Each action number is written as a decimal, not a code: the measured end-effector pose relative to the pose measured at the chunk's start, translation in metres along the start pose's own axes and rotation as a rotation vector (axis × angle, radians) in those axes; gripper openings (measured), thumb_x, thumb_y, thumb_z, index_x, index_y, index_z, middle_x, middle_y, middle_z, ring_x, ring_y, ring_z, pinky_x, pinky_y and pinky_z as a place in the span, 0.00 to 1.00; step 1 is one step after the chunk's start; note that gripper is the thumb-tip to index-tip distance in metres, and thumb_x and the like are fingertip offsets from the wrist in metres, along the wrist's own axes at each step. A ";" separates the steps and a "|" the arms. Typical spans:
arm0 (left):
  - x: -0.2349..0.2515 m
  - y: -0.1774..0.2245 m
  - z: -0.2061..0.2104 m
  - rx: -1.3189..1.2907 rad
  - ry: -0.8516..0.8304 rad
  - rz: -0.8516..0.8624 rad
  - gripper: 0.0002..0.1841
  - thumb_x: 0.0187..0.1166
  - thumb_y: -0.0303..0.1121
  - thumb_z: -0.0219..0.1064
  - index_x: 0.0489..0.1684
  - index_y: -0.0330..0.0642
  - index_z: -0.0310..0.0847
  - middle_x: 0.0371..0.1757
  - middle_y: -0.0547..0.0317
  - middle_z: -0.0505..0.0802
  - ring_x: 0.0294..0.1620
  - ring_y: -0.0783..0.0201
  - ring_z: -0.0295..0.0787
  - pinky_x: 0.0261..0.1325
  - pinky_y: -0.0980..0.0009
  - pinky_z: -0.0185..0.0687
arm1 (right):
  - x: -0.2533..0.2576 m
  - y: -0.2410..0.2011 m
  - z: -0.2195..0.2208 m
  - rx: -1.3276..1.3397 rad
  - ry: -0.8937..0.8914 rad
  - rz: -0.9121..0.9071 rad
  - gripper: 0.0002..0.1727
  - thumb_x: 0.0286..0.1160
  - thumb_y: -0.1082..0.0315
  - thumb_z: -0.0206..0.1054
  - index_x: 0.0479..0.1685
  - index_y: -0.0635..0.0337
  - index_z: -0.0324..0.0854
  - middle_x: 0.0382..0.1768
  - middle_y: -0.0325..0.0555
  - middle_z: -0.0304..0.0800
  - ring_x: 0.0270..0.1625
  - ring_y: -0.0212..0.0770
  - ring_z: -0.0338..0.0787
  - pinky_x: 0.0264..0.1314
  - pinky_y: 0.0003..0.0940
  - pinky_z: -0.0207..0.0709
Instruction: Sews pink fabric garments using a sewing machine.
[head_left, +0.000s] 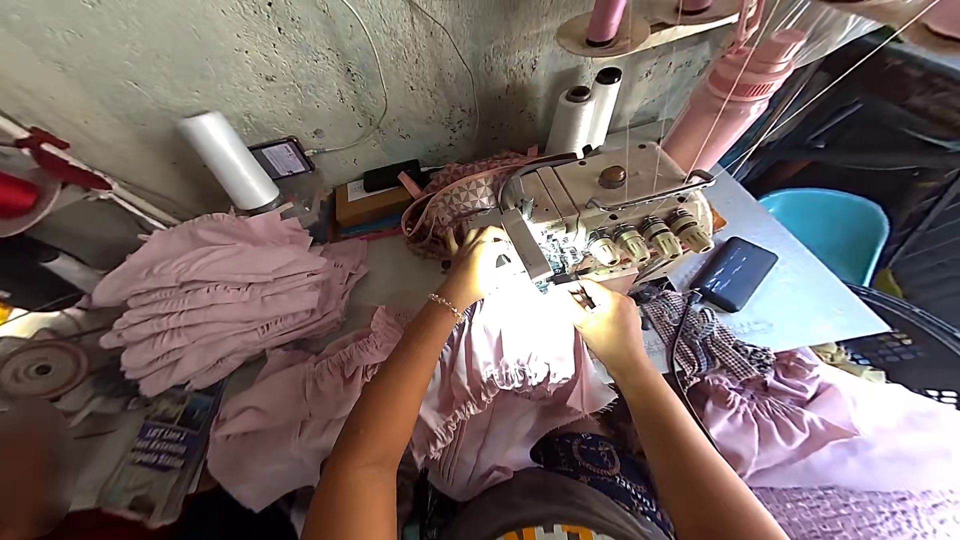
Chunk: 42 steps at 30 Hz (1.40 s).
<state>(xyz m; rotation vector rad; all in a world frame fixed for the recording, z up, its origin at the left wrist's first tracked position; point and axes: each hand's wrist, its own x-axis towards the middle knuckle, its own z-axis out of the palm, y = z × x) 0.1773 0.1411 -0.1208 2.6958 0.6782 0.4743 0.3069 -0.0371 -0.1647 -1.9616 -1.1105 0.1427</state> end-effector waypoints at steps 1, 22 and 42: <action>-0.001 0.001 0.002 0.033 0.025 0.018 0.15 0.66 0.29 0.77 0.52 0.35 0.91 0.63 0.46 0.90 0.74 0.40 0.79 0.80 0.21 0.38 | -0.003 0.000 -0.001 0.003 0.053 -0.054 0.14 0.77 0.62 0.66 0.43 0.63 0.92 0.38 0.55 0.94 0.39 0.54 0.92 0.40 0.58 0.80; -0.064 0.044 0.026 0.163 0.121 -0.052 0.29 0.81 0.56 0.58 0.41 0.36 0.92 0.57 0.43 0.93 0.65 0.41 0.86 0.59 0.46 0.80 | 0.012 0.017 -0.007 -0.121 -0.047 -0.478 0.12 0.67 0.65 0.62 0.31 0.65 0.86 0.31 0.57 0.89 0.27 0.57 0.90 0.21 0.52 0.76; -0.177 -0.091 -0.025 0.279 0.292 -0.534 0.19 0.85 0.34 0.60 0.56 0.22 0.84 0.69 0.21 0.83 0.73 0.20 0.75 0.74 0.25 0.63 | -0.070 0.022 -0.012 0.962 -0.519 0.235 0.04 0.82 0.68 0.64 0.41 0.55 0.84 0.30 0.24 0.88 0.33 0.18 0.87 0.41 0.19 0.83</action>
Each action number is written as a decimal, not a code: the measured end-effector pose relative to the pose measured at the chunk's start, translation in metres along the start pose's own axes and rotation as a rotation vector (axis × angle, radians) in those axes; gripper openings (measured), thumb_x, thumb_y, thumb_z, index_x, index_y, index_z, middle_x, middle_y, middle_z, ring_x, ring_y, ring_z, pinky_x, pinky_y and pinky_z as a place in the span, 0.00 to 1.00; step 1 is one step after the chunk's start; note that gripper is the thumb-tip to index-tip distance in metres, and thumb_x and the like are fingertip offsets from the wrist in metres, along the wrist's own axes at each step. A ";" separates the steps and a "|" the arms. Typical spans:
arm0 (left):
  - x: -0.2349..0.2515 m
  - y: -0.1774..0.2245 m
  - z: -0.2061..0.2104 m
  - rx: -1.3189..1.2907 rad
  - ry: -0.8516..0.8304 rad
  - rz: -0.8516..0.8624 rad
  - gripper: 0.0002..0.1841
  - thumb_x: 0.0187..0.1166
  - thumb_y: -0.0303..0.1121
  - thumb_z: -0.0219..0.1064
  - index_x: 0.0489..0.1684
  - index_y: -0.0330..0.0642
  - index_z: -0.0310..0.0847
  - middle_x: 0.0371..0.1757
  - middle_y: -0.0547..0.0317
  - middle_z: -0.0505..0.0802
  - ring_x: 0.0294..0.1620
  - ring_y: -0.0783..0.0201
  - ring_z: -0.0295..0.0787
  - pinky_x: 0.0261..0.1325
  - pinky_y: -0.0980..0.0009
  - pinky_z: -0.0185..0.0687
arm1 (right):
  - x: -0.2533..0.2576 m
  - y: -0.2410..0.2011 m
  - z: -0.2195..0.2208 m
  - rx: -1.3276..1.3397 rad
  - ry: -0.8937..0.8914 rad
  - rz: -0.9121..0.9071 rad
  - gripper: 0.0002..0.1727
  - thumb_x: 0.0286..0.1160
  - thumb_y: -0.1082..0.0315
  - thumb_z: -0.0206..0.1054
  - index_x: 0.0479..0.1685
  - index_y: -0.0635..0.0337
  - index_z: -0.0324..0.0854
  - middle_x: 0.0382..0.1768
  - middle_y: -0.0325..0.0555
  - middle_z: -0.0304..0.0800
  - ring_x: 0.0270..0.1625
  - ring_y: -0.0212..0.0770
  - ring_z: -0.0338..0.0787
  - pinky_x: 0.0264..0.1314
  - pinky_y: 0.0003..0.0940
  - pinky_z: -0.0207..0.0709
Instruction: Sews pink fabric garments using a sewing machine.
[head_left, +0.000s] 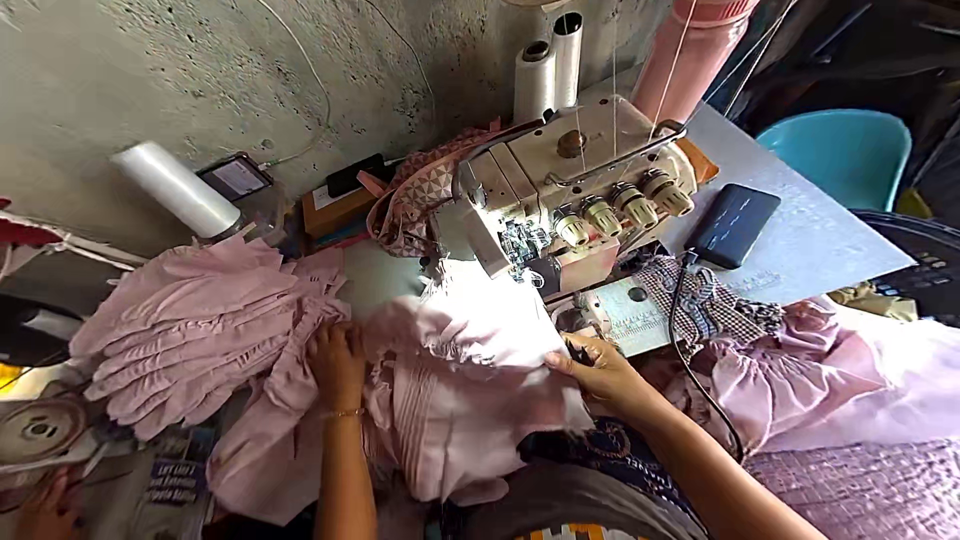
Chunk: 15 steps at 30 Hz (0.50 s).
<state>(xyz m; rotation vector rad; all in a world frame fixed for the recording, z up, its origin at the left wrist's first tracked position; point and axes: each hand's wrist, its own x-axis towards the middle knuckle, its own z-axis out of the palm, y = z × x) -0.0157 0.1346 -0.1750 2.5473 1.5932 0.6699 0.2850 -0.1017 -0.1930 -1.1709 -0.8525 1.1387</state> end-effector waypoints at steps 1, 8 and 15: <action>0.005 0.009 -0.005 -0.001 0.028 -0.024 0.20 0.85 0.36 0.60 0.58 0.25 0.84 0.70 0.23 0.83 0.74 0.21 0.75 0.72 0.23 0.62 | 0.001 0.002 0.000 0.026 -0.009 0.024 0.05 0.82 0.68 0.63 0.41 0.55 0.84 0.30 0.25 0.89 0.34 0.19 0.87 0.43 0.20 0.84; -0.098 0.072 0.007 -0.096 -0.041 0.037 0.34 0.65 0.52 0.78 0.60 0.29 0.85 0.63 0.25 0.86 0.64 0.21 0.79 0.62 0.23 0.66 | 0.008 0.007 -0.015 0.021 0.061 0.210 0.07 0.85 0.66 0.62 0.36 0.54 0.78 0.22 0.28 0.82 0.14 0.20 0.75 0.17 0.16 0.71; -0.010 0.065 0.009 0.096 -0.196 -0.154 0.34 0.68 0.44 0.77 0.69 0.27 0.80 0.76 0.22 0.77 0.81 0.20 0.64 0.77 0.18 0.42 | 0.011 0.017 0.026 0.088 0.125 0.121 0.07 0.84 0.68 0.62 0.37 0.56 0.80 0.23 0.28 0.84 0.20 0.22 0.82 0.24 0.19 0.79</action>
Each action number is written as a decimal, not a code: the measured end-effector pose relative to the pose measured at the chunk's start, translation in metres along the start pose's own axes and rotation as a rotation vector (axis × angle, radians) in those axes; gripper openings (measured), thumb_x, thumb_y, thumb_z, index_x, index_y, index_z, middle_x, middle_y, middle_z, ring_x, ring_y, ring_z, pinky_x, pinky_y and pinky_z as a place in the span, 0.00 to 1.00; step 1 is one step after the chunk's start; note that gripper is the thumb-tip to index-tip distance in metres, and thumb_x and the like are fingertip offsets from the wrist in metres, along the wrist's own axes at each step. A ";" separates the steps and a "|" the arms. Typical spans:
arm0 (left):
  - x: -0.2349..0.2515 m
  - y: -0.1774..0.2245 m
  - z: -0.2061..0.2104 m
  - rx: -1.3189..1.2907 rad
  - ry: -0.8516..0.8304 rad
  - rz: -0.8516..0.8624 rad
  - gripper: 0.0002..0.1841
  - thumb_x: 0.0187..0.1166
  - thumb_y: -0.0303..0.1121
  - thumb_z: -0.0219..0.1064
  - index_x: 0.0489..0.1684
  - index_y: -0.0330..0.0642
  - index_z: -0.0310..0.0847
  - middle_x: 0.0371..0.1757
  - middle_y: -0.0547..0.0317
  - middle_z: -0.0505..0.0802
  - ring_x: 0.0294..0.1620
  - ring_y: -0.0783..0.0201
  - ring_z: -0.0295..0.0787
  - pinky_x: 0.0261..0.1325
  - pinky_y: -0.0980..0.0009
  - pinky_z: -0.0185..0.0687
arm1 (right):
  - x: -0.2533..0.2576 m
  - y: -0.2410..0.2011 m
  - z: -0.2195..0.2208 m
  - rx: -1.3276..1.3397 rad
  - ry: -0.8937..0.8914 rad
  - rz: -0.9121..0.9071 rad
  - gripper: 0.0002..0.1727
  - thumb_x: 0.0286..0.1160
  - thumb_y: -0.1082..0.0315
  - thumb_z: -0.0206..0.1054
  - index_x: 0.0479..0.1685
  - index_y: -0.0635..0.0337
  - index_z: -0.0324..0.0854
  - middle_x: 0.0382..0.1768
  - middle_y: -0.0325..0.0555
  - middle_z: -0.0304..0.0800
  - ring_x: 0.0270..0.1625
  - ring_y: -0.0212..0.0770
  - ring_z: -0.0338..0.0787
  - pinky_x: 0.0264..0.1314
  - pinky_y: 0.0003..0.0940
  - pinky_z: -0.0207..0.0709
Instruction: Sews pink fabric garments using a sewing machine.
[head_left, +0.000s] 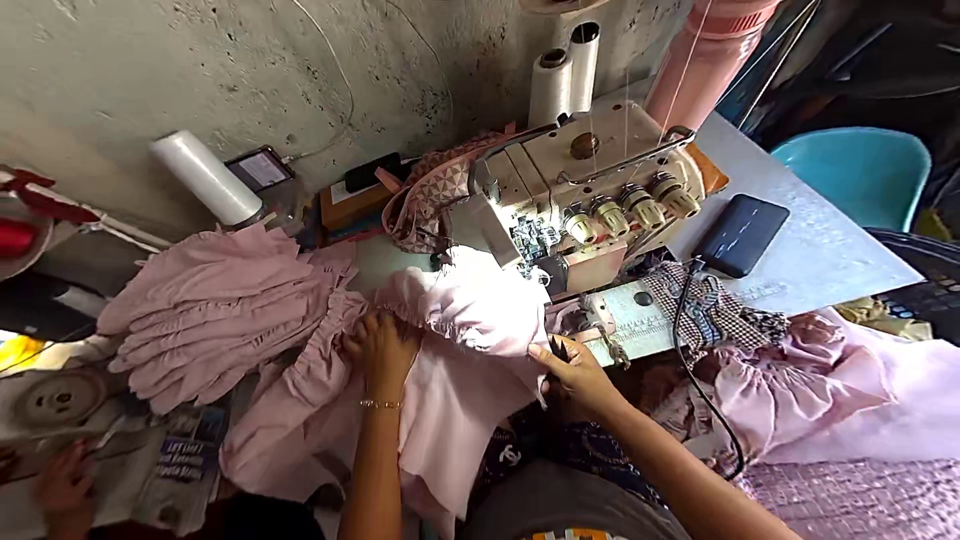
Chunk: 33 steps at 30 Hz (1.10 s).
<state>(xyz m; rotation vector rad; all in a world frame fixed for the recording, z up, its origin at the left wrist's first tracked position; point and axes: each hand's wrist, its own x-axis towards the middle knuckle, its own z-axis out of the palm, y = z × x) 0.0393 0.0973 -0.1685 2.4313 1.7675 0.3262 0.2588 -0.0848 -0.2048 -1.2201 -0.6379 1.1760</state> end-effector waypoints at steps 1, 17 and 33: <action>-0.007 0.010 -0.003 -0.022 0.134 0.034 0.32 0.64 0.42 0.78 0.65 0.27 0.81 0.73 0.20 0.79 0.77 0.19 0.67 0.75 0.18 0.46 | 0.002 0.004 -0.003 -0.042 0.029 -0.031 0.06 0.83 0.67 0.64 0.37 0.56 0.82 0.23 0.27 0.83 0.22 0.21 0.81 0.27 0.19 0.77; -0.020 0.092 -0.018 -0.547 0.020 0.514 0.24 0.82 0.45 0.65 0.50 0.25 0.82 0.40 0.44 0.91 0.46 0.58 0.90 0.56 0.61 0.84 | 0.018 -0.013 -0.019 -0.336 0.113 -0.282 0.15 0.74 0.55 0.72 0.37 0.58 0.86 0.26 0.25 0.82 0.28 0.14 0.77 0.34 0.14 0.72; -0.043 0.126 0.013 -0.172 0.411 0.944 0.09 0.69 0.33 0.66 0.23 0.46 0.93 0.22 0.59 0.90 0.26 0.58 0.83 0.33 0.65 0.72 | 0.020 -0.014 -0.010 -0.234 0.219 -0.286 0.10 0.79 0.70 0.59 0.31 0.60 0.83 0.21 0.22 0.76 0.25 0.10 0.72 0.31 0.10 0.65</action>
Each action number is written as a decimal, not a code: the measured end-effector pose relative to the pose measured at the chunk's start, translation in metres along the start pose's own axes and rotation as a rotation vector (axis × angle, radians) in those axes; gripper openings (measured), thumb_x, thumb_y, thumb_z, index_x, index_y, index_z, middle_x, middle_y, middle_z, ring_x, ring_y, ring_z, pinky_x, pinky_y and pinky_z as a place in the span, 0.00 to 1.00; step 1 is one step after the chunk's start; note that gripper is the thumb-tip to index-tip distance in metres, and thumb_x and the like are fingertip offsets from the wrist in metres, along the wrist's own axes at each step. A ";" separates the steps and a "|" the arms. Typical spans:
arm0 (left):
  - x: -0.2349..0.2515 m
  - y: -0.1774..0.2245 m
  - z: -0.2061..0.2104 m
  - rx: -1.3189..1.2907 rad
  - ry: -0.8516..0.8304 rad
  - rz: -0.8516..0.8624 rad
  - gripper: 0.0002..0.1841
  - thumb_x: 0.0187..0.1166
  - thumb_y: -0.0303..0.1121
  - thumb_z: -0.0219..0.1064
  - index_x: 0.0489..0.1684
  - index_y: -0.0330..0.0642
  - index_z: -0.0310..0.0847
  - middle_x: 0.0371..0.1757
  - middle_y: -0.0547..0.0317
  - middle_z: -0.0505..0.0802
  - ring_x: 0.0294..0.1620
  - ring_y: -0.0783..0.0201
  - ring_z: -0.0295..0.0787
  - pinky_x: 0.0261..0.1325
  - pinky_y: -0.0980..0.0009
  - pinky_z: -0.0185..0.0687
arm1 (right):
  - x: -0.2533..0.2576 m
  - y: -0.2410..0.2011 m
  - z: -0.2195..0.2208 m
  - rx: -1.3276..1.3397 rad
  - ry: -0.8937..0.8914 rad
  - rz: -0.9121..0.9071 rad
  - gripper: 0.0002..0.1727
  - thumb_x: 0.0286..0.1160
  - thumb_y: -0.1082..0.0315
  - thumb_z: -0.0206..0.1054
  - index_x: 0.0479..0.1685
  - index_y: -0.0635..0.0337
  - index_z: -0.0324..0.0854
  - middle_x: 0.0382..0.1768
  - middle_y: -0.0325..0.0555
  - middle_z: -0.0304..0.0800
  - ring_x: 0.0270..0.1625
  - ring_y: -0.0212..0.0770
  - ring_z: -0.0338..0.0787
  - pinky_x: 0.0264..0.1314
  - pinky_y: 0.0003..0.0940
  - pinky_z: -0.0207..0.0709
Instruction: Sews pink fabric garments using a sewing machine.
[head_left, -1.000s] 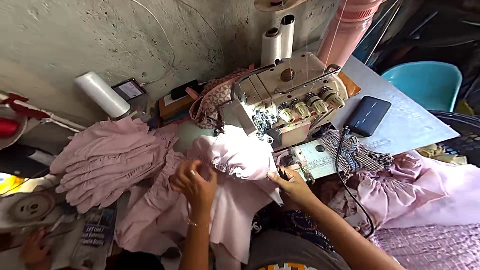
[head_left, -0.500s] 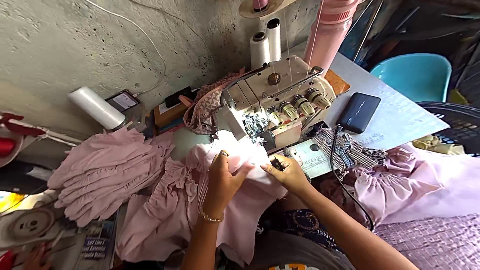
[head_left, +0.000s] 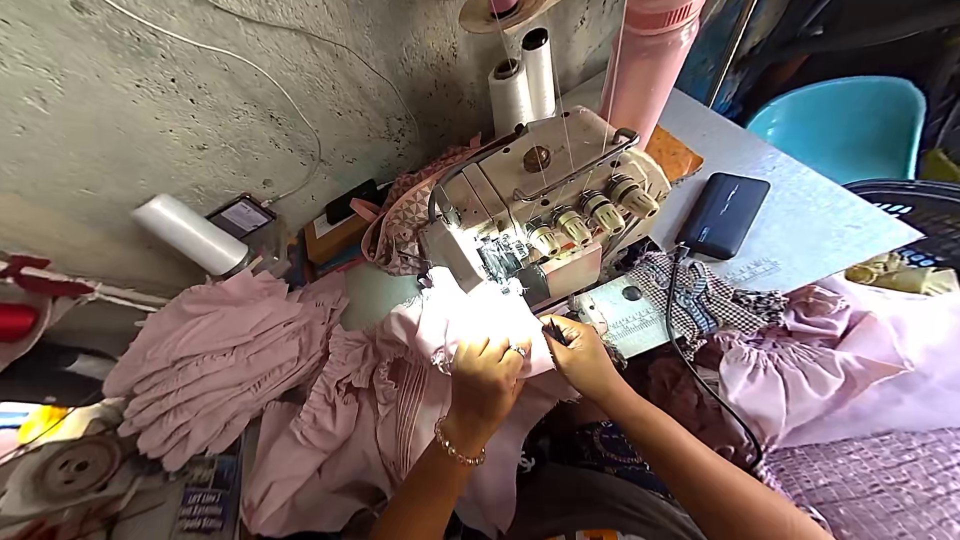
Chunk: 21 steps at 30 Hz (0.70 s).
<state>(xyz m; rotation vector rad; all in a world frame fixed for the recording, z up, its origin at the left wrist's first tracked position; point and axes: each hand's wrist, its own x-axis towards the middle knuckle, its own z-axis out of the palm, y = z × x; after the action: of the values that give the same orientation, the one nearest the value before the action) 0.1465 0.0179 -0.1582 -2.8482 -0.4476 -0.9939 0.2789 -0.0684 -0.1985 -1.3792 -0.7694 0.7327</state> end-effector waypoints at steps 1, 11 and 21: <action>0.001 0.000 0.001 0.009 0.000 0.010 0.09 0.69 0.33 0.66 0.23 0.46 0.93 0.22 0.60 0.90 0.26 0.58 0.83 0.33 0.65 0.72 | 0.000 0.000 -0.001 -0.001 -0.006 0.006 0.10 0.79 0.70 0.58 0.32 0.60 0.84 0.22 0.23 0.77 0.26 0.10 0.73 0.32 0.10 0.66; -0.005 0.002 0.001 0.088 -0.002 0.071 0.11 0.78 0.41 0.64 0.34 0.55 0.94 0.43 0.61 0.94 0.47 0.57 0.83 0.55 0.63 0.67 | -0.004 0.005 -0.003 -0.058 -0.065 -0.002 0.11 0.73 0.75 0.57 0.38 0.65 0.86 0.30 0.33 0.87 0.35 0.14 0.81 0.42 0.14 0.74; -0.001 -0.007 -0.003 -0.289 0.122 -0.183 0.11 0.75 0.39 0.69 0.29 0.44 0.92 0.26 0.57 0.90 0.36 0.63 0.84 0.57 0.64 0.70 | -0.017 0.007 -0.006 0.051 -0.074 0.040 0.09 0.79 0.61 0.67 0.34 0.55 0.84 0.24 0.23 0.82 0.28 0.12 0.79 0.34 0.12 0.73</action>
<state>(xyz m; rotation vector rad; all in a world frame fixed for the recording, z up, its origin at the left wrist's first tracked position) 0.1419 0.0237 -0.1569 -3.0135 -0.6069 -1.3593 0.2745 -0.0852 -0.2067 -1.3304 -0.7782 0.8333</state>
